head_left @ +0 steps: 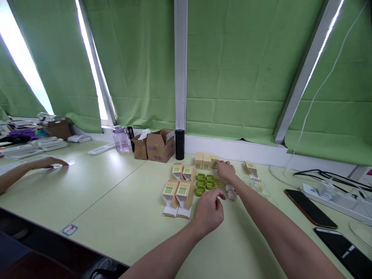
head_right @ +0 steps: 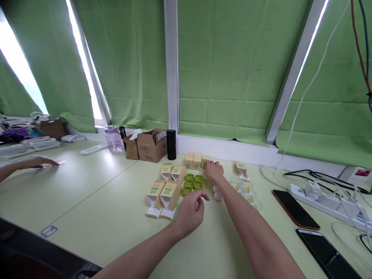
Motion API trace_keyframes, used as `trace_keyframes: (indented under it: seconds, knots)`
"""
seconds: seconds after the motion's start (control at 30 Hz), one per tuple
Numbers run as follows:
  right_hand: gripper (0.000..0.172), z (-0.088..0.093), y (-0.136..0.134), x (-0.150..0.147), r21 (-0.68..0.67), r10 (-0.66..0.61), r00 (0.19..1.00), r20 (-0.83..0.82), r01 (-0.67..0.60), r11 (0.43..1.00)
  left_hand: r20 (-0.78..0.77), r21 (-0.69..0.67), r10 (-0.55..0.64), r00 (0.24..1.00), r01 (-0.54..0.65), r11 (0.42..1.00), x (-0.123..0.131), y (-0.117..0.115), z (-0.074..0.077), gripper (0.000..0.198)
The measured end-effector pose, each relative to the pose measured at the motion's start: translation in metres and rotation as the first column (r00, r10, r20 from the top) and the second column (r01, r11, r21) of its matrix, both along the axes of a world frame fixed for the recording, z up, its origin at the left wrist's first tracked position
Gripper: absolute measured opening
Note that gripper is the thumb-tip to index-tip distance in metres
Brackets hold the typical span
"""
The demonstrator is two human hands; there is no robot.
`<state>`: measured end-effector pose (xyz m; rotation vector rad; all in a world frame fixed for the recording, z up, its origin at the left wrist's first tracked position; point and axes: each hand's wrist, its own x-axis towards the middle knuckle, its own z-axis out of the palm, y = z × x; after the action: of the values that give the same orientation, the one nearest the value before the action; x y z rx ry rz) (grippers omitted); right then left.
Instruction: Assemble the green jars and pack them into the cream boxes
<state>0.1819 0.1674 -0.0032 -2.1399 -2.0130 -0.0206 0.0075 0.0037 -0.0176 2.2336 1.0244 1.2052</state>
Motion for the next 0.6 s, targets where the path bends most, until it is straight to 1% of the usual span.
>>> trace_keyframes:
  seconds: [0.23,0.4,0.5,0.6]
  knots:
    - [0.05,0.001,0.005,-0.004,-0.031,-0.034,0.999,0.005,0.034,0.999,-0.02,0.01,0.001,1.0,-0.001,1.0,0.002,0.001,-0.004,0.033]
    - [0.054,0.003,0.004,-0.006,-0.037,-0.036,0.999,-0.005,0.036,0.999,-0.048,0.02,0.004,0.999,-0.003,1.0,0.001,0.001,-0.005,0.033]
    - [0.055,0.005,0.0,-0.007,-0.025,-0.031,0.999,-0.015,0.031,0.999,-0.071,0.029,0.005,0.997,-0.003,1.0,0.001,0.001,-0.004,0.033]
    - [0.053,0.008,-0.011,-0.007,0.028,-0.02,1.0,-0.019,0.02,0.999,-0.107,0.031,0.003,0.994,0.001,1.0,0.0,0.0,-0.003,0.033]
